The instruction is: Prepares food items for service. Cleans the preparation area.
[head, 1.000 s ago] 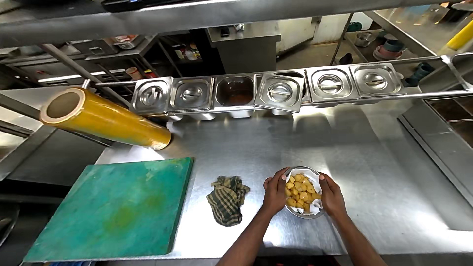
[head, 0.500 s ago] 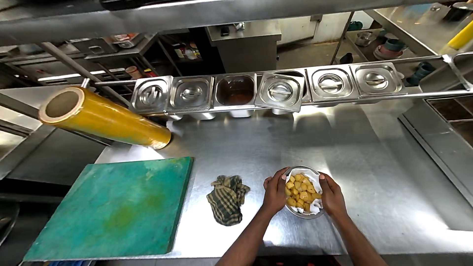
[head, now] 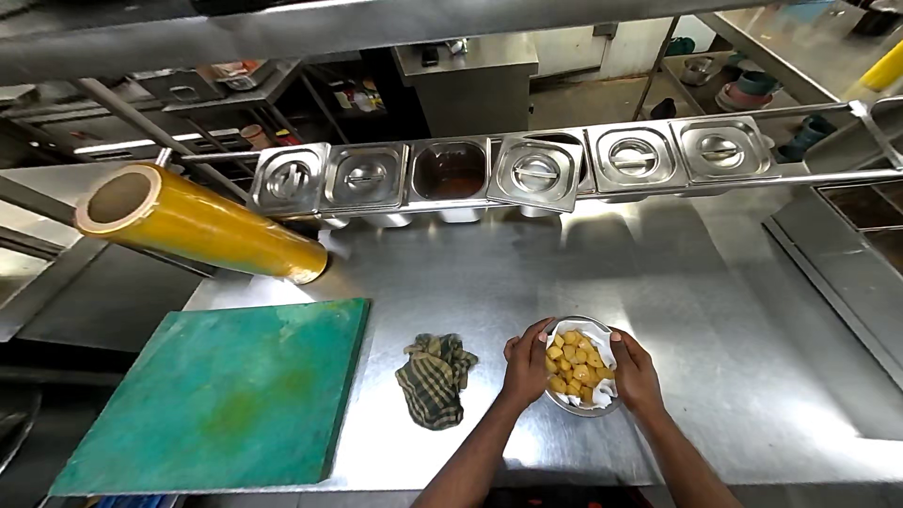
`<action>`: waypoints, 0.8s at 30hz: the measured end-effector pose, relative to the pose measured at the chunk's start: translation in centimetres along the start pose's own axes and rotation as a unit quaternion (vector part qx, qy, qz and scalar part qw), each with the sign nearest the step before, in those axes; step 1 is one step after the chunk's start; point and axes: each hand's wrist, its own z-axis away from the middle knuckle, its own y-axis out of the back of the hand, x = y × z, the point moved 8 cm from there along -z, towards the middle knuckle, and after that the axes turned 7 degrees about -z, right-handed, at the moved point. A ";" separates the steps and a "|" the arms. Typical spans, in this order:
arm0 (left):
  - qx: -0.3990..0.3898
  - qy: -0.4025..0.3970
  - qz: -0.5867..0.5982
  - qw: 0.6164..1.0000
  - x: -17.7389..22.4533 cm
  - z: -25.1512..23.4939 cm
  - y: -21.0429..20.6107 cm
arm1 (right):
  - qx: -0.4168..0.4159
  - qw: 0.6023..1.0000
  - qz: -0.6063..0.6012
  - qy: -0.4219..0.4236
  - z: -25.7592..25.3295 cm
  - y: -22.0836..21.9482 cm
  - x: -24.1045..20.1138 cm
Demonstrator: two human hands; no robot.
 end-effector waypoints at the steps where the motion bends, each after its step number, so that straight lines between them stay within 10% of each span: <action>1: 0.001 -0.001 -0.001 1.000 0.0 0.0 0.0 | -0.001 1.000 0.002 0.001 0.0 0.0 0.0; 24: 0.003 -0.006 0.004 1.000 -0.1 0.2 -0.2 | 0.003 1.000 -0.001 -0.005 0.3 0.1 0.0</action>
